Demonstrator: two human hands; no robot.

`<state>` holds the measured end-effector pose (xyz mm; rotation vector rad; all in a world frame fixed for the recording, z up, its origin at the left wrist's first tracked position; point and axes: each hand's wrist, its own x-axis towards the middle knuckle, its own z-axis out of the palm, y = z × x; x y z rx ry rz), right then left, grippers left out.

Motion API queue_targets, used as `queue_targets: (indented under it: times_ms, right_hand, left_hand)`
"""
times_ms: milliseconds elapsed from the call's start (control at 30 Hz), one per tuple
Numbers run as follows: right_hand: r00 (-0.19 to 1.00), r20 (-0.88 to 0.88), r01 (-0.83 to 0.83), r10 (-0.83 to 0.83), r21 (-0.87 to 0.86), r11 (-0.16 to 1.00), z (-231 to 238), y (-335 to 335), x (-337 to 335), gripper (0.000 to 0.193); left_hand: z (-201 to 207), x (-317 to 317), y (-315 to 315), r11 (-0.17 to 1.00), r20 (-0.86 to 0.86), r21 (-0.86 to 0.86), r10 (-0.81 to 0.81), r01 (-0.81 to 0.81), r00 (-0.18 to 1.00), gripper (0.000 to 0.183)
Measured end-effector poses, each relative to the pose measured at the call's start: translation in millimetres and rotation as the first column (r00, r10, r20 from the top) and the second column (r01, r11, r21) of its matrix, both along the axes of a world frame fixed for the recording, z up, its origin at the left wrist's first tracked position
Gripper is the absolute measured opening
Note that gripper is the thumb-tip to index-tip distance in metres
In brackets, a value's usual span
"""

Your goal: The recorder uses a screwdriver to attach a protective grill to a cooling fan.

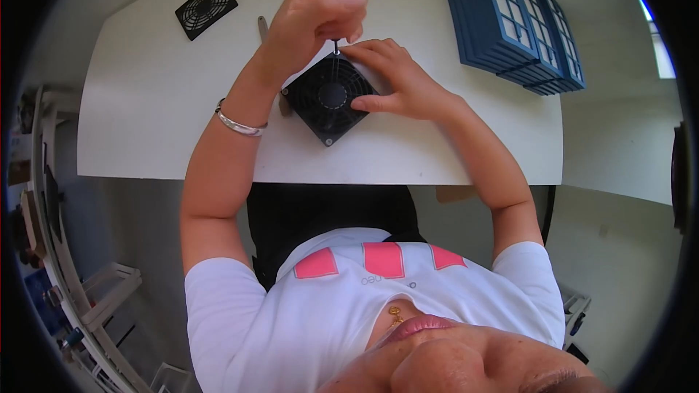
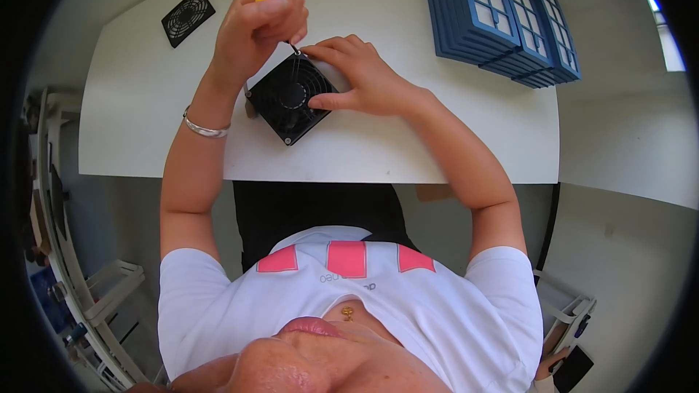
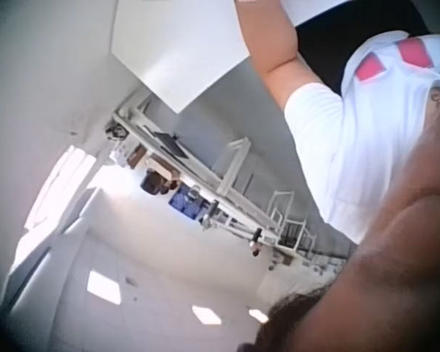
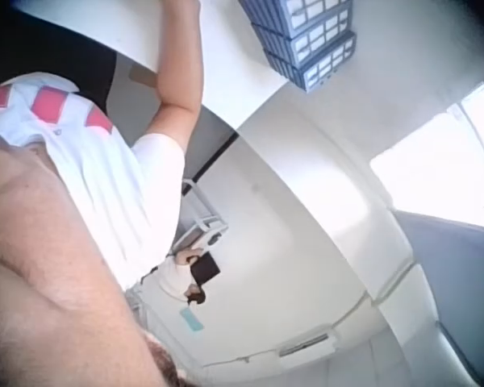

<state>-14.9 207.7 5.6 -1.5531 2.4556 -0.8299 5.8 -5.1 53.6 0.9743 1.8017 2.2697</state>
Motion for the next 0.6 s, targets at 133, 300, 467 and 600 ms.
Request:
queue_targets:
  times_ms: [133,300,467,600]
  right_hand:
    - [0.960,0.280,0.019,-0.004,-0.052,0.998,13,-3,-4,0.061]
    - [0.788,0.558,0.153,-0.259,0.230,0.961,31,-34,-27,0.036]
    - [0.716,0.664,0.048,-0.215,0.261,0.964,33,-40,-40,0.029]
    - [0.588,0.756,0.120,-0.290,0.272,0.955,33,-25,-37,0.024]
  left_hand:
    - [-3,0,-21,0.934,0.045,0.257,0.245,-0.249,0.968,0.032]
    - [-8,-10,-39,0.793,0.179,0.474,0.339,-0.383,0.924,0.034]
    - [-22,-21,-41,0.780,0.253,0.456,0.350,-0.430,0.902,0.035]
    - [-21,-17,-39,0.788,0.252,0.453,0.336,-0.417,0.908,0.035]
